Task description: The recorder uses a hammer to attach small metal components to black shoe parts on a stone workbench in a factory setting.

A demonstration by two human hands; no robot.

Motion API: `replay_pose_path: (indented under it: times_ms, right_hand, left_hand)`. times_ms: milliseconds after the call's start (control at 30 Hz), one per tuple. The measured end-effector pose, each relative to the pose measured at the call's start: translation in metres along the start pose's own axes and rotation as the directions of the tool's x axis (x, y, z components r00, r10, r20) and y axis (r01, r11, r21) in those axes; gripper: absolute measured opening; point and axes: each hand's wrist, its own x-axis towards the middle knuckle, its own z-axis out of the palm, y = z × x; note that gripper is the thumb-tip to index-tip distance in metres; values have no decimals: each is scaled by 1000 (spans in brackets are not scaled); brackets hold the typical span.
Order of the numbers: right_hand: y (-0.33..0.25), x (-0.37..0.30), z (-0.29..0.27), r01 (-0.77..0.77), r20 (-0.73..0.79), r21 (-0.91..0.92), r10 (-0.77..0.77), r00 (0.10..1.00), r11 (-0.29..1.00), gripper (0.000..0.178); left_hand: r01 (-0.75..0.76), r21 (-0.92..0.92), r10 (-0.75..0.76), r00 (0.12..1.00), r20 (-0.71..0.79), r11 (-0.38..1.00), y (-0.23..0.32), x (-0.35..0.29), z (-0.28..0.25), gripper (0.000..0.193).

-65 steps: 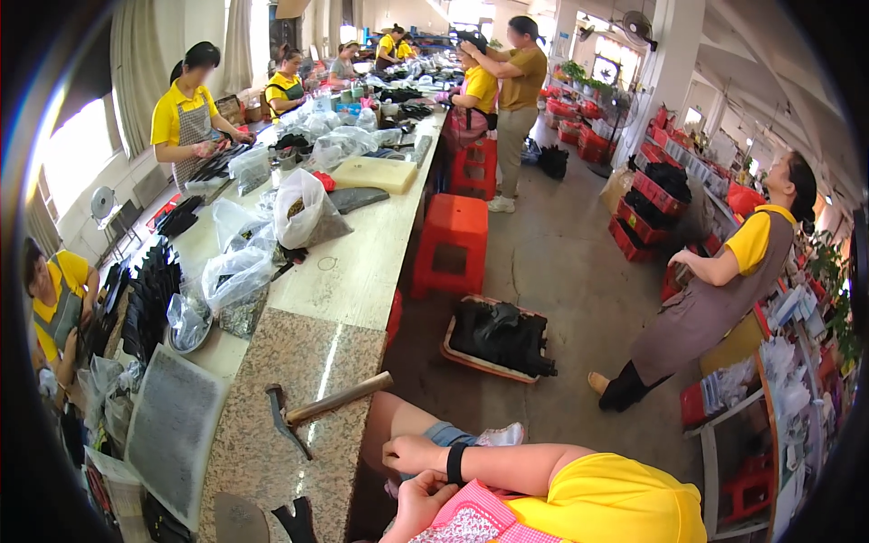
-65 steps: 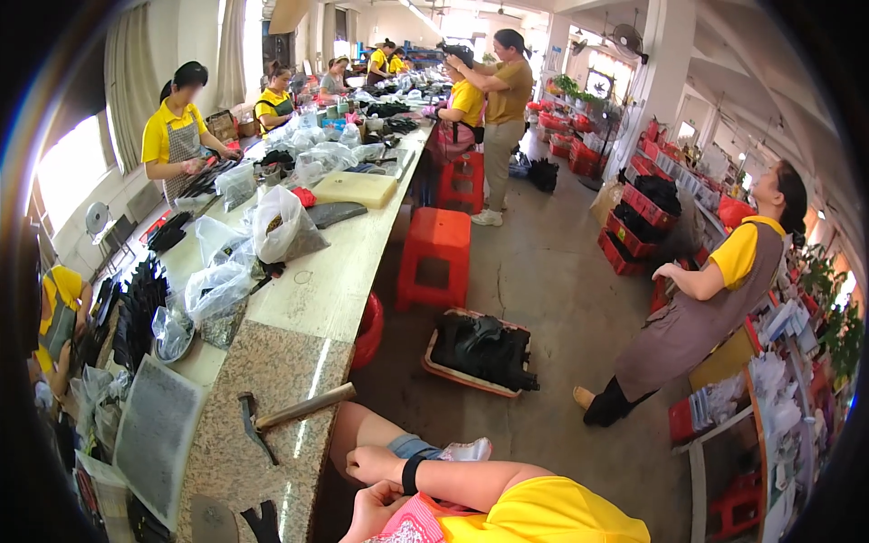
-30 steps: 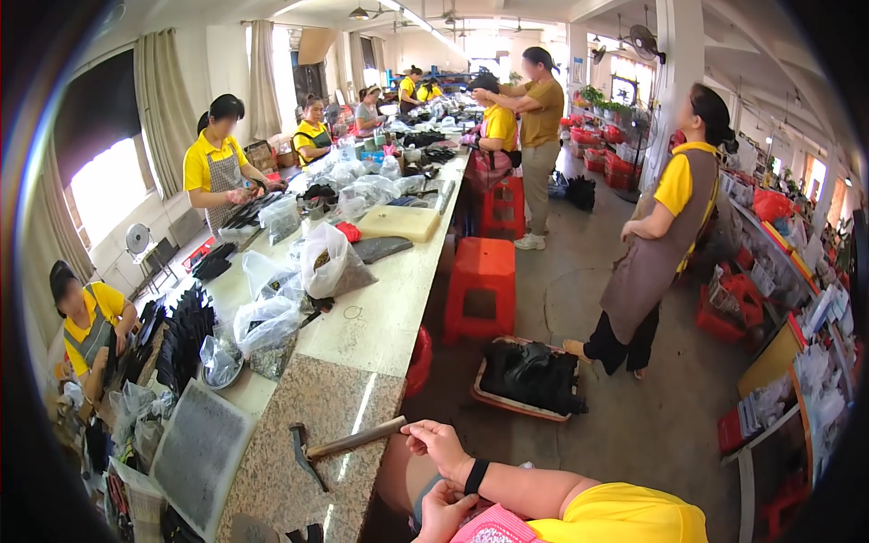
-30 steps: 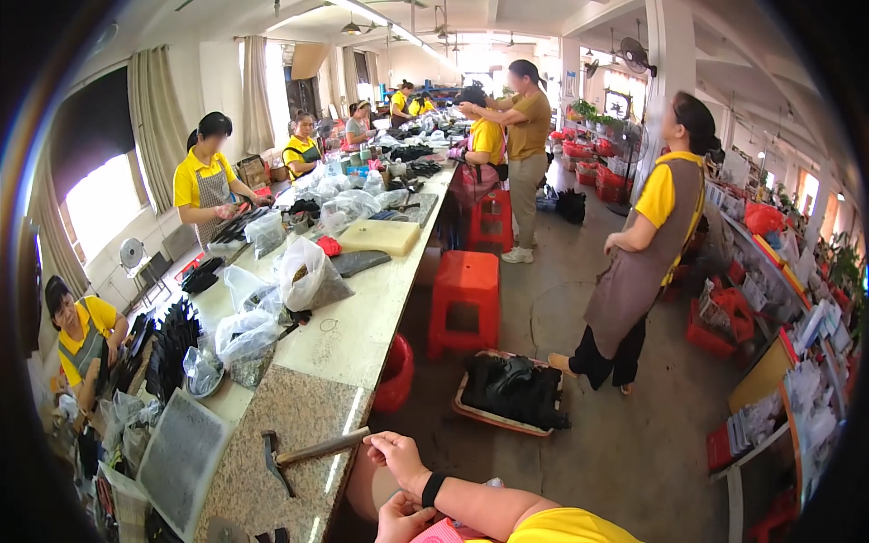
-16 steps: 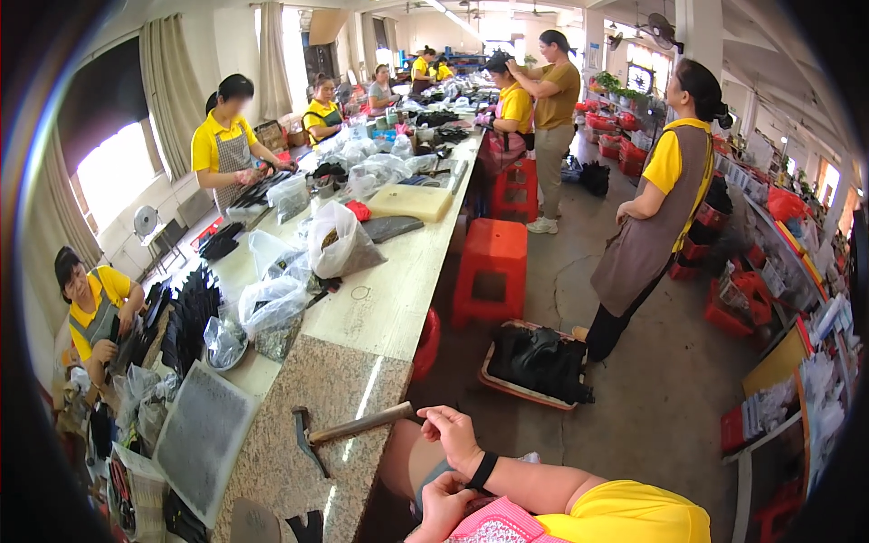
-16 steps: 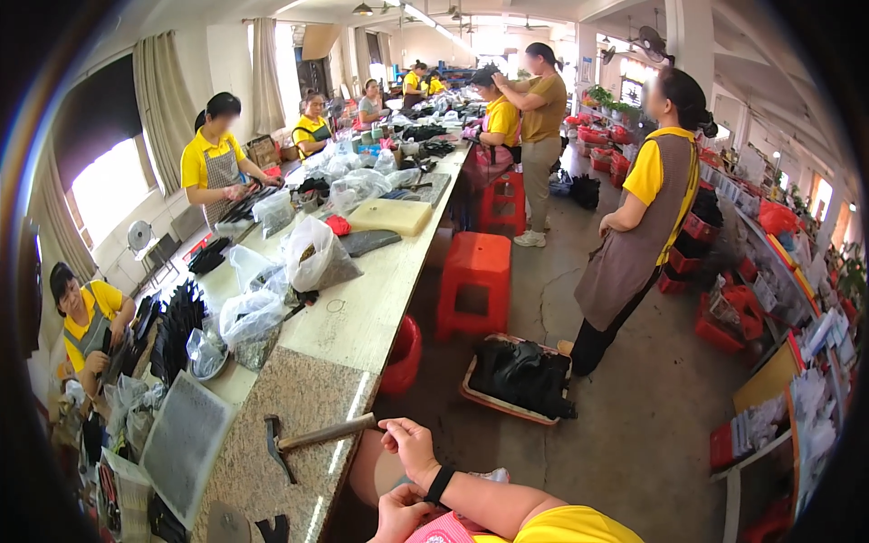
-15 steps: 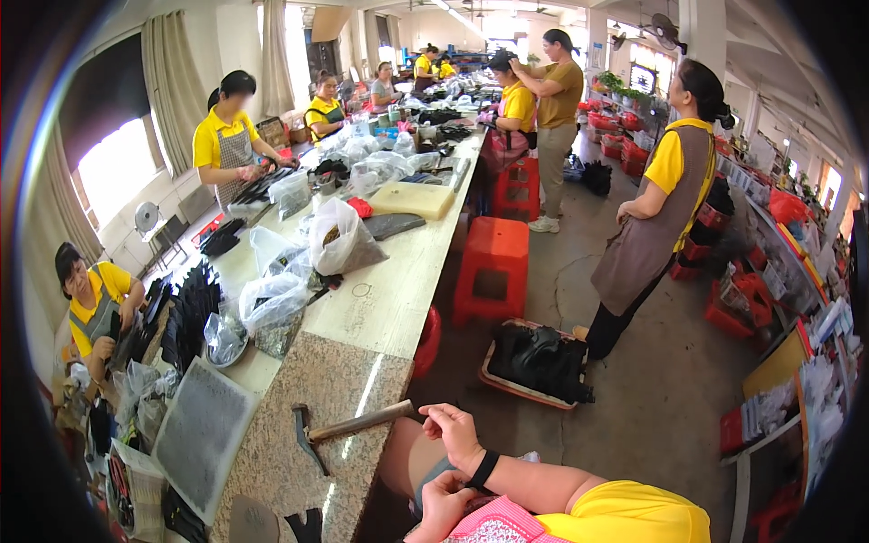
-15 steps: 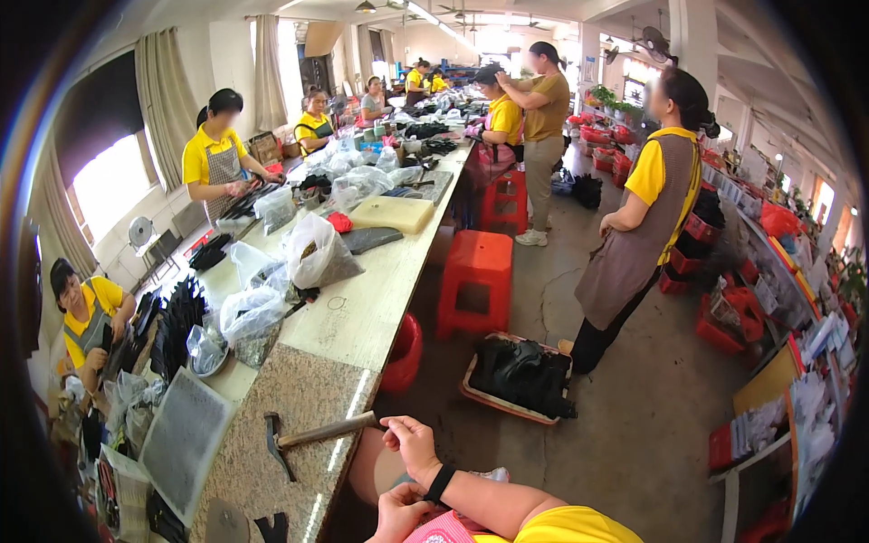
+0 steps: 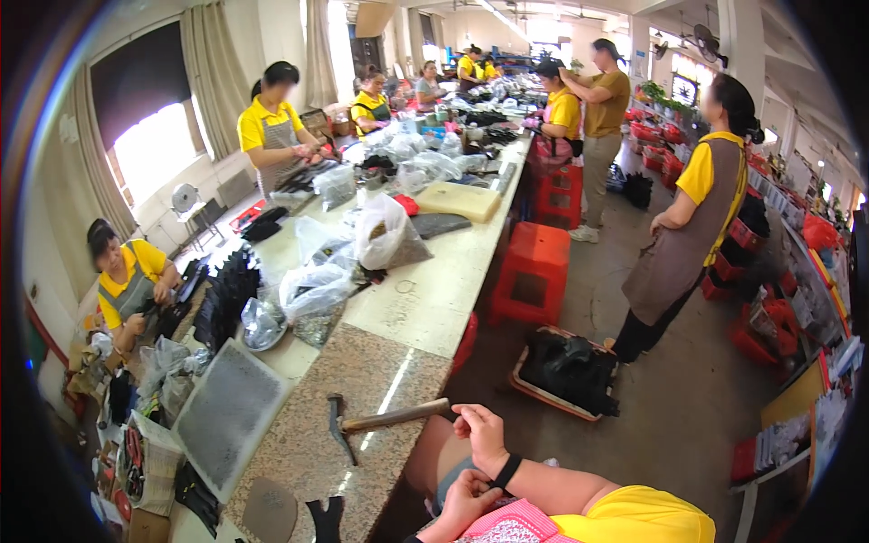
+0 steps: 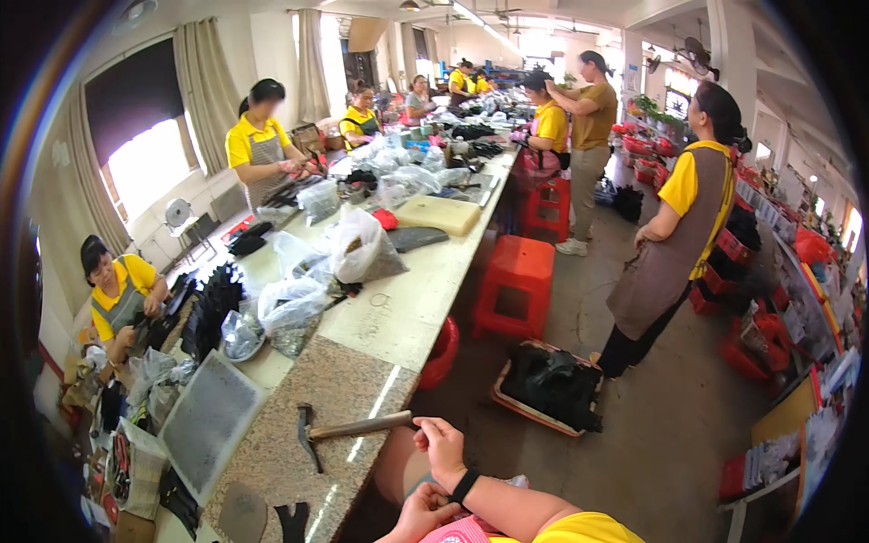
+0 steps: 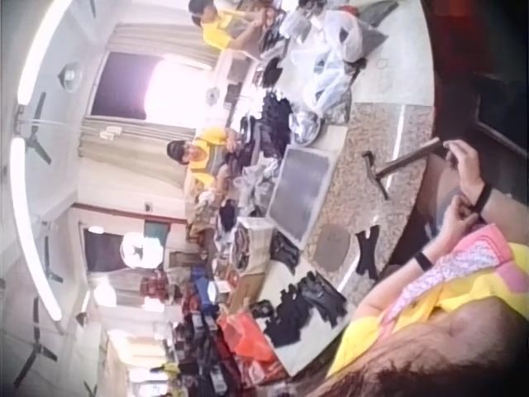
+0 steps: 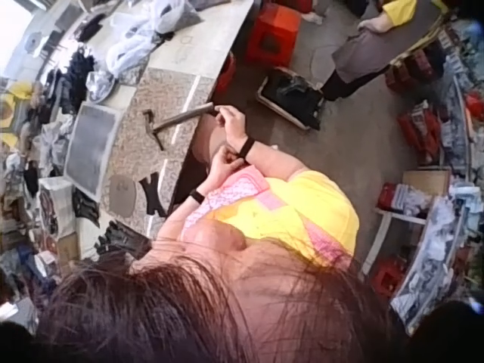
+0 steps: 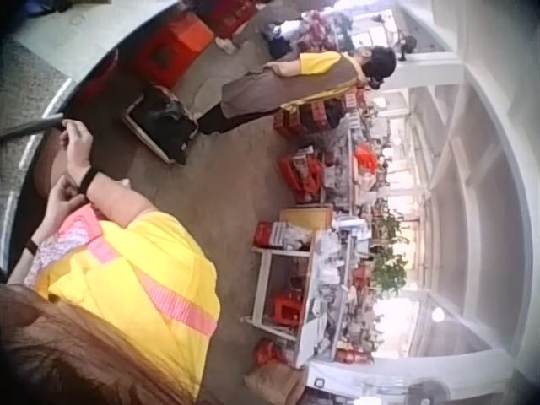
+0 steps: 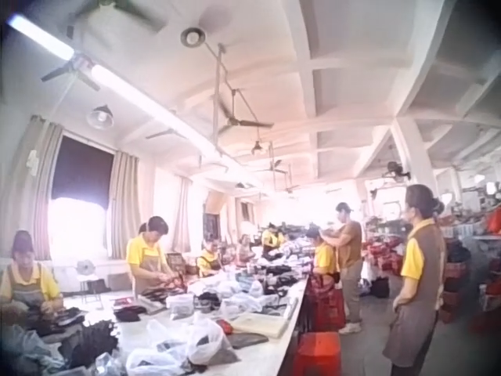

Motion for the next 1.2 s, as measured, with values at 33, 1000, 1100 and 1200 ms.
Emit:
replay_pose_path:
  times_ms: [33,1000,1100,1200]
  right_hand:
    - [2,-2,-1,-5,6,-7,5,1000,1000,20]
    - [32,-1,-6,677,669,-704,-119,734,213,15]
    - [23,1,-2,589,571,-749,-154,806,303,16]
    - [26,7,-15,485,478,-768,-130,869,418,18]
  left_hand:
    - [9,-74,-6,999,51,997,-3,1,-3,31]
    - [-72,32,66,985,159,997,-39,19,-27,16]
    - [15,-109,-1,993,120,994,-23,11,-25,24]
    - [32,-223,-8,994,109,974,-19,7,-22,26]
